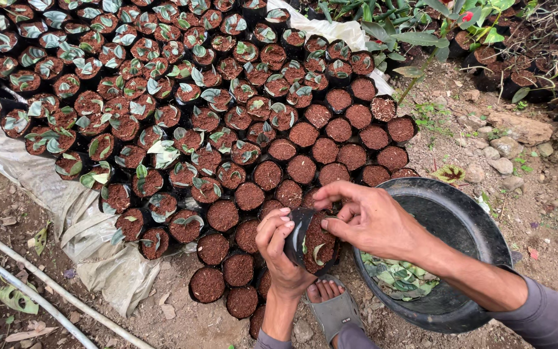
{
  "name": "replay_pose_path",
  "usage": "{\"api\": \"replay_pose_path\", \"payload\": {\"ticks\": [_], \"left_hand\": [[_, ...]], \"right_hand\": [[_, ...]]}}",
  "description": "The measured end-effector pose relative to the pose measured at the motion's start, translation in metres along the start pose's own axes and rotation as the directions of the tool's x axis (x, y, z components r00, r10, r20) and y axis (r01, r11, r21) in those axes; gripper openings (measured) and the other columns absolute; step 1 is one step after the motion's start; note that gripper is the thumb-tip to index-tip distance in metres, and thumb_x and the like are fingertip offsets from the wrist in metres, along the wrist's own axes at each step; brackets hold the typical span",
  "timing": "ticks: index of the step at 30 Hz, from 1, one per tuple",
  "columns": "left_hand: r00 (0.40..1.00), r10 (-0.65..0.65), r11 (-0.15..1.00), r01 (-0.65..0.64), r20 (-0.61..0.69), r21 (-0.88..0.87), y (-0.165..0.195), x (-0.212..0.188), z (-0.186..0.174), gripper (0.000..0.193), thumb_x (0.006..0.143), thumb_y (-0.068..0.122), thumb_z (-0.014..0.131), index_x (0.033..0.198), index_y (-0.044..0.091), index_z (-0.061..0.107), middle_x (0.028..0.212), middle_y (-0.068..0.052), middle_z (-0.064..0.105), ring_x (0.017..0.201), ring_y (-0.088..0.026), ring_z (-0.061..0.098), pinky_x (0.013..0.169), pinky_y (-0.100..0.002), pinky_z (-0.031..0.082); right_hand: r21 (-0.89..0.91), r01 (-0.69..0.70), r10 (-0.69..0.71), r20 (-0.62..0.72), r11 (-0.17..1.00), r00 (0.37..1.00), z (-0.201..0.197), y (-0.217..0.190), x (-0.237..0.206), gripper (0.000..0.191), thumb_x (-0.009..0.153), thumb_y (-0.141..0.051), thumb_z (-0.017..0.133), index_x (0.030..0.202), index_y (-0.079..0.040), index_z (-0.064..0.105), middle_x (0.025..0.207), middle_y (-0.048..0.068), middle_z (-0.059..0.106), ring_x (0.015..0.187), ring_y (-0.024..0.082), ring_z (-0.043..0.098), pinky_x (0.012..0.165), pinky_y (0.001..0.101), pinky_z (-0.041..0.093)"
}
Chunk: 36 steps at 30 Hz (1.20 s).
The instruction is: The person plants small leaf cuttings into individual soil-filled pots. They pick up a pot, insert a leaf cutting into the soil, and place the pot back in a large group of similar pots.
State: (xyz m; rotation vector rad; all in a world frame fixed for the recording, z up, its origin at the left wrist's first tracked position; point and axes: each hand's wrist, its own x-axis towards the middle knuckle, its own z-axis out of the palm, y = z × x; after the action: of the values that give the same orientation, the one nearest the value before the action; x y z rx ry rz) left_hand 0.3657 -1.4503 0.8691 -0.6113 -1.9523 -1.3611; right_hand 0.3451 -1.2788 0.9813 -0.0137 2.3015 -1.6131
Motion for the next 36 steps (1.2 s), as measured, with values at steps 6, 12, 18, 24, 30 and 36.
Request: {"api": "replay_pose_path", "payload": {"ticks": [6, 12, 18, 24, 30, 36], "left_hand": [[1.000, 0.018, 1.000, -0.018, 0.006, -0.017, -0.001, -0.003, 0.001, 0.082, 0.071, 0.012, 0.094, 0.133, 0.009, 0.041, 0.125, -0.011, 0.044, 0.122, -0.034, 0.056, 0.105, -0.048, 0.054], [1.000, 0.016, 1.000, -0.015, 0.011, -0.018, 0.001, -0.003, 0.001, 0.082, 0.071, 0.012, 0.094, 0.133, 0.009, 0.040, 0.124, -0.011, 0.043, 0.122, -0.034, 0.055, 0.105, -0.048, 0.054], [0.999, -0.047, 0.999, 0.048, 0.017, -0.013, -0.003, 0.005, 0.001, 0.086, 0.070, 0.013, 0.094, 0.135, 0.006, 0.038, 0.125, -0.013, 0.042, 0.121, -0.033, 0.054, 0.104, -0.046, 0.054], [0.998, -0.049, 0.998, 0.051, 0.031, -0.037, -0.001, 0.005, -0.003, 0.090, 0.068, 0.015, 0.096, 0.136, 0.007, 0.038, 0.126, -0.013, 0.042, 0.122, -0.033, 0.055, 0.104, -0.046, 0.053], [0.999, -0.033, 0.999, 0.034, 0.034, -0.037, -0.002, 0.004, -0.005, 0.091, 0.068, 0.017, 0.096, 0.136, 0.007, 0.038, 0.127, -0.013, 0.042, 0.123, -0.033, 0.054, 0.106, -0.048, 0.053], [0.999, -0.022, 0.999, 0.024, 0.030, -0.042, -0.003, 0.004, -0.005, 0.092, 0.067, 0.019, 0.097, 0.136, 0.008, 0.037, 0.127, -0.013, 0.042, 0.124, -0.032, 0.055, 0.107, -0.049, 0.052]], "right_hand": [[-0.232, -0.144, 0.146, -0.011, 0.962, 0.989, -0.002, 0.000, 0.001, 0.036, 0.079, -0.019, 0.075, 0.114, -0.012, 0.081, 0.060, -0.002, 0.065, 0.050, 0.003, 0.050, 0.043, 0.0253, 0.040], [-0.285, -0.034, 0.024, -0.037, 0.958, 0.999, 0.002, 0.003, 0.000, 0.036, 0.077, -0.016, 0.075, 0.112, -0.009, 0.079, 0.063, -0.002, 0.065, 0.051, 0.004, 0.053, 0.043, 0.0252, 0.043], [-0.094, -0.149, 0.162, 0.146, 0.984, 0.976, -0.011, 0.012, 0.013, 0.043, 0.082, -0.018, 0.070, 0.125, -0.011, 0.074, 0.065, -0.006, 0.068, 0.057, 0.003, 0.052, 0.047, 0.0243, 0.040], [-0.110, -0.172, 0.185, 0.115, 0.979, 0.976, -0.009, 0.012, 0.010, 0.048, 0.075, -0.029, 0.084, 0.117, -0.009, 0.073, 0.060, -0.003, 0.059, 0.055, 0.003, 0.049, 0.048, 0.0232, 0.036], [-0.065, -0.136, 0.143, 0.127, 0.989, 0.982, -0.007, 0.007, 0.012, 0.041, 0.077, -0.024, 0.083, 0.114, -0.008, 0.074, 0.062, -0.004, 0.064, 0.056, 0.001, 0.055, 0.049, 0.0213, 0.042], [-0.065, -0.070, 0.079, 0.162, 0.995, 0.984, -0.010, 0.006, 0.012, 0.039, 0.080, -0.022, 0.083, 0.114, -0.007, 0.072, 0.064, -0.004, 0.063, 0.057, 0.000, 0.052, 0.050, 0.0202, 0.041]]}}
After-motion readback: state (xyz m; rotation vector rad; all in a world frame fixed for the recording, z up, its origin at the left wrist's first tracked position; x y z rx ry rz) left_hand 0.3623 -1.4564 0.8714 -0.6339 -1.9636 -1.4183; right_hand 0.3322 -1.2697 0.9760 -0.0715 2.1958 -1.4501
